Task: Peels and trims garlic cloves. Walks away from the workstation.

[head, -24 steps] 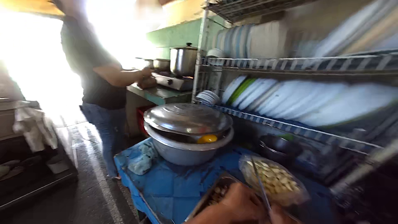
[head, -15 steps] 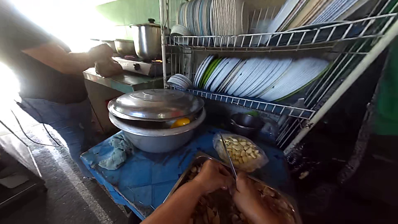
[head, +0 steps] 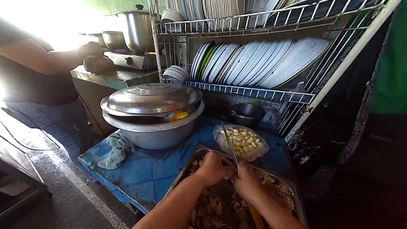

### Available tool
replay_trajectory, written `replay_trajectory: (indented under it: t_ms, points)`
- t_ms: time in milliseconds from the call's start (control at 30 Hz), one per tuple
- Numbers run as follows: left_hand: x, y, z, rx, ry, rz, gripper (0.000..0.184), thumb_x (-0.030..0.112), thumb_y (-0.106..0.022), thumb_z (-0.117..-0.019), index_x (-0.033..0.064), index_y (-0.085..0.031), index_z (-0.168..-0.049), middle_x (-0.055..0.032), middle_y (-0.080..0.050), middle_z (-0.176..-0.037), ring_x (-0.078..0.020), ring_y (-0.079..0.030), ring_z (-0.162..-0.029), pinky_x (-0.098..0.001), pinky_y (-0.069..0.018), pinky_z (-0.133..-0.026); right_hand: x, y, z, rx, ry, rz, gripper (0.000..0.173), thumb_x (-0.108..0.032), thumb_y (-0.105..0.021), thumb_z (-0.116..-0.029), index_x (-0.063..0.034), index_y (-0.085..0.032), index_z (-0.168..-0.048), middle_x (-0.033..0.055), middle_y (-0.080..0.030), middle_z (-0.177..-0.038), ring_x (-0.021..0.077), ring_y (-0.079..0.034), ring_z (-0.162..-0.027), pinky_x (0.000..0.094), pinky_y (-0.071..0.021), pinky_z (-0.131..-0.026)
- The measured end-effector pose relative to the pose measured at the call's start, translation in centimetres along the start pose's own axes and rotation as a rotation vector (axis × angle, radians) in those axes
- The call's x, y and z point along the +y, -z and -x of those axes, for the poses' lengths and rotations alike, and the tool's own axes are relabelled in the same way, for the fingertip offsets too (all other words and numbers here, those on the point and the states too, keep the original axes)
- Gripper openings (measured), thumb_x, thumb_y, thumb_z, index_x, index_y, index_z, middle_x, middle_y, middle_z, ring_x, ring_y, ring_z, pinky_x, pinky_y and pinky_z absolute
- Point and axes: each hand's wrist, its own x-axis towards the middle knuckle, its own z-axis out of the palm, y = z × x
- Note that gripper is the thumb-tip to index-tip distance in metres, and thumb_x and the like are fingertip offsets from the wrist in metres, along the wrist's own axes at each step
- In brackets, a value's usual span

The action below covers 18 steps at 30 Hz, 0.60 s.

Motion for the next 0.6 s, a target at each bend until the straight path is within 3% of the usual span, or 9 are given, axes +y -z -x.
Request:
replay_trajectory:
  t_ms: [100,233,300,433,600]
  points:
    - [0.3,0.0,0.3,0.007,0.122,0.257,0.007,-0.001,-0.072,-0.0921,-0.0050,-0.069,-0.097,-0.0048,-0.067,-0.077,-0.0057,-0.062,-0.064,-0.0197,-0.0547,-0.064,-1.1,0.0,0.7,0.030,-0.004,0.193,0.043,-0.005,-0.063,-0.0975,0.0041,-0.041,-0.134,0.0212,-0.065,-0.112,0.0345,-0.067,-0.110,0.0466,-0.0533,-0.096]
    - [0.3,0.1,0.3,-0.002,-0.008,0.095,0.009,0.006,-0.074,-0.0930,-0.0027,-0.073,-0.097,-0.0049,-0.069,-0.080,-0.0050,-0.062,-0.067,-0.0208,-0.0534,-0.067,0.0,-0.1,-0.1,0.049,0.040,0.014,0.035,-0.002,-0.061,-0.0977,0.0026,-0.045,-0.129,0.0186,-0.064,-0.107,0.0309,-0.067,-0.105,0.0465,-0.0539,-0.092]
    - [0.3,0.0,0.3,-0.012,-0.054,0.057,0.011,0.008,-0.072,-0.0948,-0.0021,-0.074,-0.099,-0.0058,-0.070,-0.083,-0.0052,-0.063,-0.070,-0.0217,-0.0540,-0.069,1.0,-0.1,-0.7,0.042,0.061,-0.148,0.028,0.000,-0.057,-0.0985,0.0015,-0.048,-0.125,0.0147,-0.063,-0.100,0.0250,-0.067,-0.092,0.0434,-0.0548,-0.084]
    - [0.2,0.3,-0.1,-0.023,0.000,0.235,0.011,-0.001,-0.068,-0.0953,-0.0052,-0.070,-0.106,-0.0089,-0.069,-0.092,-0.0084,-0.067,-0.075,-0.0235,-0.0585,-0.074,1.9,-0.1,-1.0,0.021,0.069,-0.431,0.024,-0.001,-0.046,-0.1032,-0.0008,-0.045,-0.127,0.0078,-0.059,-0.083,0.0153,-0.059,-0.060,0.0316,-0.0524,-0.056]
    - [-0.3,1.0,-0.6,0.063,0.035,0.192,0.012,-0.003,-0.069,-0.0940,-0.0042,-0.069,-0.106,-0.0080,-0.068,-0.091,-0.0079,-0.064,-0.074,-0.0222,-0.0561,-0.072,2.0,0.0,-0.8,-0.016,0.092,-0.513,0.023,-0.004,-0.044,-0.1054,-0.0033,-0.043,-0.128,0.0045,-0.062,-0.078,0.0120,-0.057,-0.053,0.0267,-0.0508,-0.050]
